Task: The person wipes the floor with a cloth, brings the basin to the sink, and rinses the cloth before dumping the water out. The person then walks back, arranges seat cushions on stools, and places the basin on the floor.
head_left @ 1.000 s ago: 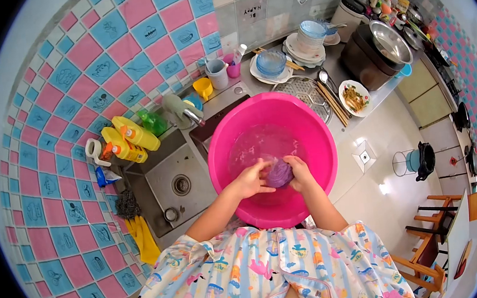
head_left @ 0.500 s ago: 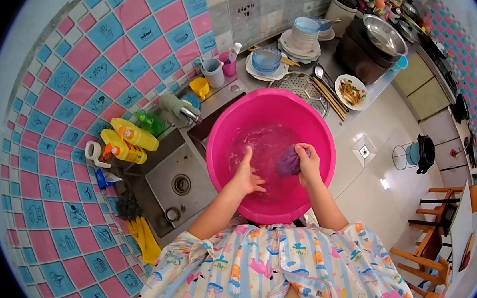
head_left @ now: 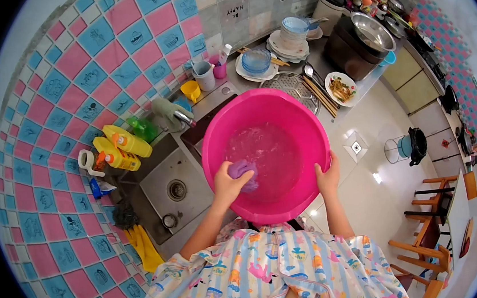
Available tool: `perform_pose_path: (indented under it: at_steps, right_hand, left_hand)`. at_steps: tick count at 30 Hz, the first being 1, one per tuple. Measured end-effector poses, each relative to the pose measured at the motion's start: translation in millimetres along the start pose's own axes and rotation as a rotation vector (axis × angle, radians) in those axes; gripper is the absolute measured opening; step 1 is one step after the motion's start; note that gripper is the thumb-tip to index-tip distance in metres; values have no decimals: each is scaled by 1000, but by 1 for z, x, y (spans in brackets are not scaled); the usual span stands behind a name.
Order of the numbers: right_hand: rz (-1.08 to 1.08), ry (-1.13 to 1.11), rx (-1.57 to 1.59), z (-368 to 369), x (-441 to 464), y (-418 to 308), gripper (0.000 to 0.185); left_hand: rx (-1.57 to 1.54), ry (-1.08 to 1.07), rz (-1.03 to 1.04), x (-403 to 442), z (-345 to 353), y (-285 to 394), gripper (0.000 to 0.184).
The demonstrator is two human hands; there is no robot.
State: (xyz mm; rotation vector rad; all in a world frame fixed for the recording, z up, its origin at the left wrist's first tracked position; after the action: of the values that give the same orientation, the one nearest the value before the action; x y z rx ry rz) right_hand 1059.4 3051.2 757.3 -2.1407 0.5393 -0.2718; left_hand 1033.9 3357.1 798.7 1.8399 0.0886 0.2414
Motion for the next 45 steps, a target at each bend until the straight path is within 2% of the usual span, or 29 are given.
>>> perform_pose_path:
  at_steps: [2,4,6,8,10,17,21,24,31,36,45]
  right_hand:
    - [210,-85,240,-2,-1,14,55]
    - [481,-126,476,0,-10,15,52]
    - [479,-173,507,2,-8,28,48]
    - [468,-214,565,9,-6,35,44]
    - [452,-228,654,8,-5,14,41]
    - [326,-186,491,4,23,-95,40]
    - [173,-201,452,14,38,-138,39]
    - [-36,-141,322,26,43,-175,41]
    - [-287,-139,50,54,41,-259,45]
    - [-301,-132,-67,68,37,-284,45]
    - [-464,-84,-133,68,23,-303,43]
  left_hand:
    - [231,9,125,-2,-17,15,42]
    - [254,44,167,-5,-24,15,42]
    - [202,74,188,-6,-31,14,43]
    - [137,109,116,-11,-32,1,41]
    - [78,129,82,-11,-34,-1,39]
    - [-196,217,17,-1,-41,-23,33]
    - [-359,272,-80,9,-37,-36,30]
    - [-556,313,-192,9,-29,-45,29]
    - [-803,255,-334,22,-2,-87,37]
    - [-935,204,-425,23,17,-94,38]
    - [-957,161,-410,30,19,-86,40]
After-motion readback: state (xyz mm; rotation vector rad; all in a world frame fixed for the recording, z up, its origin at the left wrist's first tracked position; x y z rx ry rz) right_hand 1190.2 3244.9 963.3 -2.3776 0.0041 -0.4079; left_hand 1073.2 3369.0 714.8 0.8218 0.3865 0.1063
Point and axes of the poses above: each hand's wrist, its own x-axis towards the middle knuckle, its own z-axis out of the palm, y = z × x, the point moved 1 cm from there along x, towards the middle knuckle, and after that the axes turned 12 degrees about z, right-handed, at the moved point
